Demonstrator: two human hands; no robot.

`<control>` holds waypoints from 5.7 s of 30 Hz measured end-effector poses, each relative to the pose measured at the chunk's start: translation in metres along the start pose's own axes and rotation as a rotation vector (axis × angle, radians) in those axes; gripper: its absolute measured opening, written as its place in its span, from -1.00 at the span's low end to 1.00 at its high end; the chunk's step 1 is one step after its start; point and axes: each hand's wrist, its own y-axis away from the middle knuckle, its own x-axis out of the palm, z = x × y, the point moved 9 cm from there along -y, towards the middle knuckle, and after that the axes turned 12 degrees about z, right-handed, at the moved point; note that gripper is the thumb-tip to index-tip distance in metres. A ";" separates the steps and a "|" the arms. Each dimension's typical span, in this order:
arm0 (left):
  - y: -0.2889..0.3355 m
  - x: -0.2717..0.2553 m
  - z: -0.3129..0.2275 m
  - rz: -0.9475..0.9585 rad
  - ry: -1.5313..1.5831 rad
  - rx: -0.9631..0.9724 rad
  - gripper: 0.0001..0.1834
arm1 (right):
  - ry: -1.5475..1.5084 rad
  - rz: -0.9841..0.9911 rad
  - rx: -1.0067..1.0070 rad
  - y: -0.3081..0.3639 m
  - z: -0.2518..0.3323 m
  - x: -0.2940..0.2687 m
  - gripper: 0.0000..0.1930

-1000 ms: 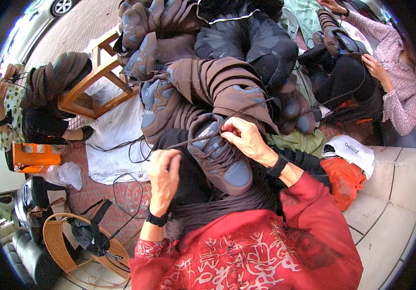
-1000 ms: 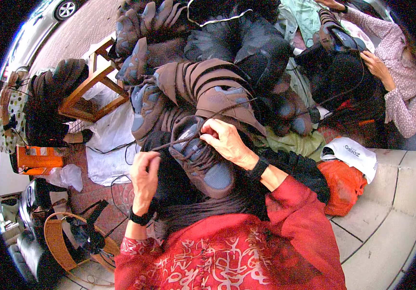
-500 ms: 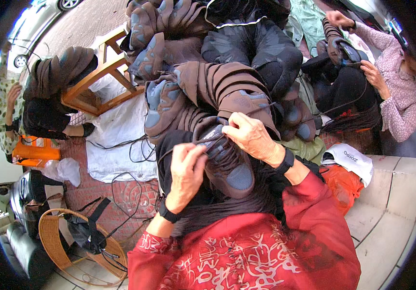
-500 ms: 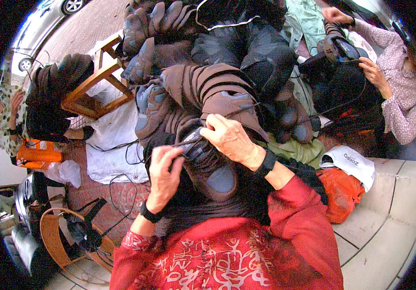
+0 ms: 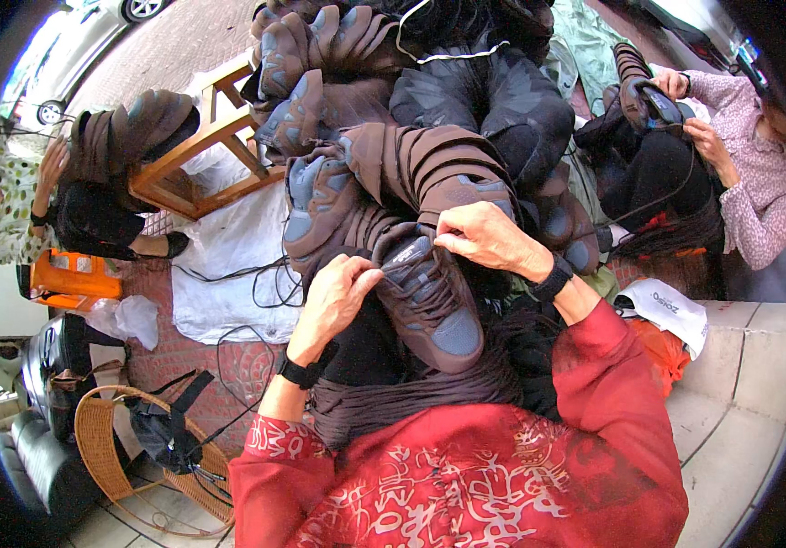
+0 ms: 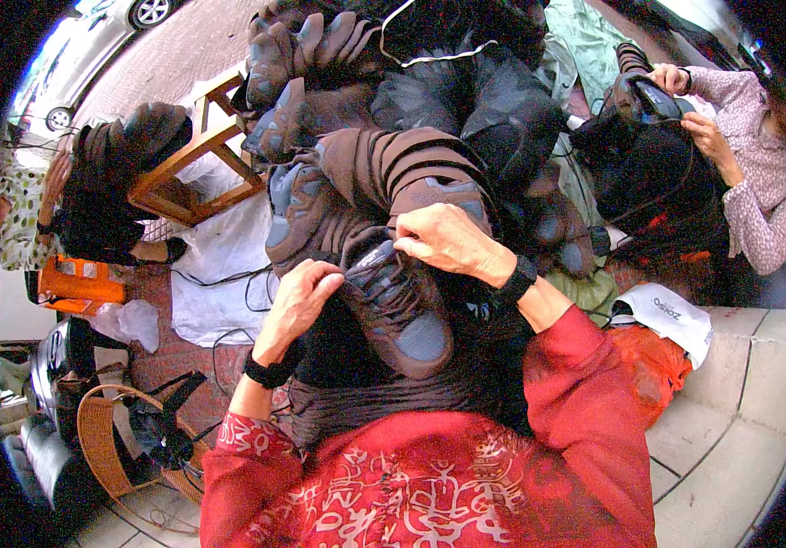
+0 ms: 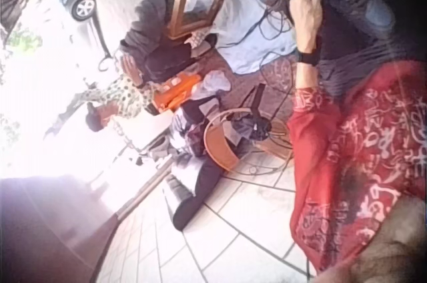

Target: Lace shoe uppers while sitting in a workspace.

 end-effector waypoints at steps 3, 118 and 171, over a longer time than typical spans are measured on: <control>0.005 0.006 0.011 0.017 0.121 -0.096 -0.77 | -0.042 -0.022 0.086 0.003 -0.007 -0.001 -0.83; -0.013 -0.049 -0.109 -0.239 -0.224 0.279 -0.93 | -0.276 -0.625 0.171 0.034 0.017 -0.056 -0.81; -0.035 0.046 -0.004 -0.100 1.366 -0.222 -0.84 | -0.977 -0.289 0.101 0.002 -0.003 0.027 -0.83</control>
